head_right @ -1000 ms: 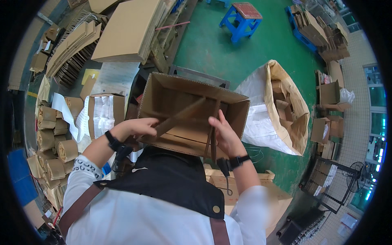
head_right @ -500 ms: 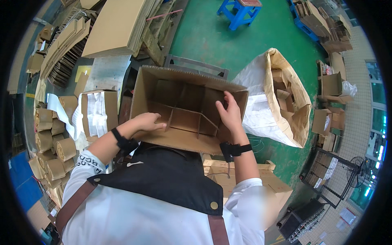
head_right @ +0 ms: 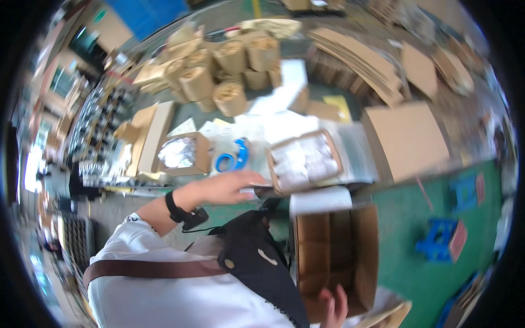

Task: Packing wrapped items into cardboard boxes and sealing them with tape.

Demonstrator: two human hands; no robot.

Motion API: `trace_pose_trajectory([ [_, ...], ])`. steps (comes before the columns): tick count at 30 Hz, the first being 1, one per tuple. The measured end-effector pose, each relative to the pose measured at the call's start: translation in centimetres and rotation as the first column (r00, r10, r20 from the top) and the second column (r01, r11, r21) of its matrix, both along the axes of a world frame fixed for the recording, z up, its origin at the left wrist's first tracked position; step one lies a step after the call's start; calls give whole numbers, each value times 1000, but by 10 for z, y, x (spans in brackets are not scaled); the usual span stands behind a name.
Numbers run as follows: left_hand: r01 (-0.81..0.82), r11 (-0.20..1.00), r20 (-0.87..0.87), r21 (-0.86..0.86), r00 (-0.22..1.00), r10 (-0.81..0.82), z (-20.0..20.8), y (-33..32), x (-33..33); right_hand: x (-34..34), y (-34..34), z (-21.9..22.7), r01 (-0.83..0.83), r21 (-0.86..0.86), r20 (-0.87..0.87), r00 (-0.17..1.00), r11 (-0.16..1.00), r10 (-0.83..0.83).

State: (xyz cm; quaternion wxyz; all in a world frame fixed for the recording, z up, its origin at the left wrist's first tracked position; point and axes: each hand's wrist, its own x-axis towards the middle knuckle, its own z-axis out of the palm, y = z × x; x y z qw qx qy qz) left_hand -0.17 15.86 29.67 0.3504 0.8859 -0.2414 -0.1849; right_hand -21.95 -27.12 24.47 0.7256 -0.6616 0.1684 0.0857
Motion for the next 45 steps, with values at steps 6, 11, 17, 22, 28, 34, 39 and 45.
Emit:
trace_pose_trajectory([
  [6, -739, 660, 534, 132, 614, 581, 2, 198, 93, 8, 98, 146, -55, -2, -393, 918, 998, 50],
  [11, -864, 364, 780, 348, 482, 400, -15, 321, 186, 124, 189, 74, -382, 2, -264, 891, 924, 369],
  [17, -710, 385, 657, 590, 699, 283, -4, 299, 185, 325, 403, 84, -678, -587, 98, 483, 443, 870],
  [22, -765, 622, 802, 164, 471, 368, -34, 317, 158, 423, 580, -15, -47, -999, -8, 415, 12, 910],
  [28, -769, 604, 808, 208, 484, 337, -25, 312, 149, 444, 592, -59, 5, -990, 113, 601, 138, 791],
  [34, -641, 736, 816, 219, 534, 222, -22, 330, 192, 374, 440, 23, -546, -31, 267, 803, 837, 533],
  [39, -629, 756, 769, 181, 570, 290, -35, 398, 208, 224, 262, 82, -5, 447, -32, 999, 894, 22],
  [45, -610, 763, 231, -215, 728, 646, 40, 308, 186, 117, 116, 52, 477, 223, -55, 877, 850, -478],
])
